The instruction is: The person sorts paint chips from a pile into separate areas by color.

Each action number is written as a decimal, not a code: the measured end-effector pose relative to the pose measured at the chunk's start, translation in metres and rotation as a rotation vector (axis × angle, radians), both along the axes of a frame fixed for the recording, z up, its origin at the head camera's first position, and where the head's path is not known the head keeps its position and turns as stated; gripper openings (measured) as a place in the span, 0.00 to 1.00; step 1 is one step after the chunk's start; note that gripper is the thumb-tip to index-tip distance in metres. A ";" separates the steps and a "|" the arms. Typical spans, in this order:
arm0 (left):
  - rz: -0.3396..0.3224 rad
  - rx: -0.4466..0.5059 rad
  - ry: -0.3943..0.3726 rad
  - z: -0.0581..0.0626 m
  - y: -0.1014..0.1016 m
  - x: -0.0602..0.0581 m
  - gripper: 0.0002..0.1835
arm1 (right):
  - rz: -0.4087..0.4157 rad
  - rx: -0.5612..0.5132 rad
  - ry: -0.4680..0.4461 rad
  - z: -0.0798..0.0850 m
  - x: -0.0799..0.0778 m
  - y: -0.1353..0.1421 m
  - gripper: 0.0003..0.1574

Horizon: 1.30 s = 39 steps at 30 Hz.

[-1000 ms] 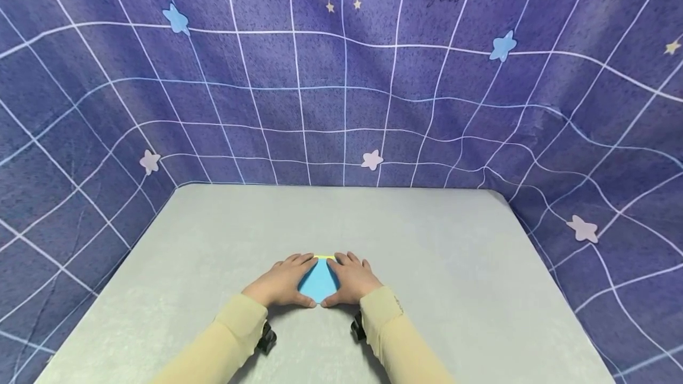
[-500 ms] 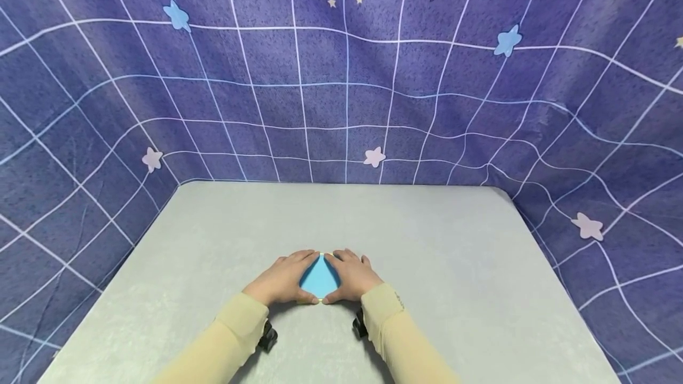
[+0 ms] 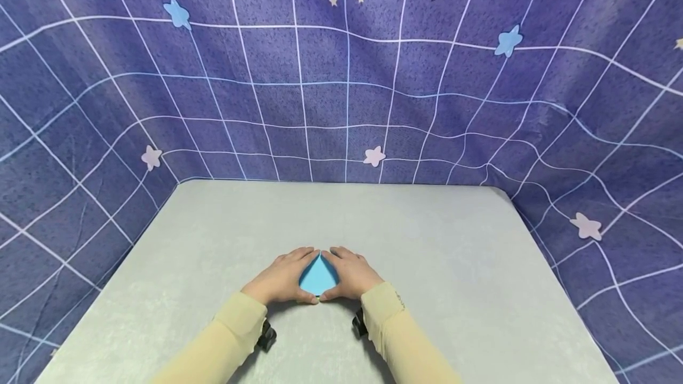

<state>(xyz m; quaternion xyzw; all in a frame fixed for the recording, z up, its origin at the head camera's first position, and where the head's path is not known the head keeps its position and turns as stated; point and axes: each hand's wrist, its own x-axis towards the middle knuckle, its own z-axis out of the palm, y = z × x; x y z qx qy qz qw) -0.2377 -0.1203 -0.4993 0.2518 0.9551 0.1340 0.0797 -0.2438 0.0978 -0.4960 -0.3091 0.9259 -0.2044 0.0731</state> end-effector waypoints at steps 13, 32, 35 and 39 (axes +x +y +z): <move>-0.026 -0.005 0.037 0.009 0.007 -0.003 0.59 | -0.018 -0.017 -0.030 0.005 0.002 0.008 0.61; -0.132 -0.027 0.084 0.016 0.067 -0.012 0.59 | -0.109 -0.013 -0.056 0.017 0.012 0.067 0.62; -0.158 -0.043 0.077 0.017 0.090 -0.014 0.59 | -0.143 -0.007 -0.051 0.018 0.016 0.088 0.62; -0.192 -0.079 0.070 0.014 0.119 -0.019 0.59 | -0.188 -0.008 -0.059 0.017 0.021 0.114 0.62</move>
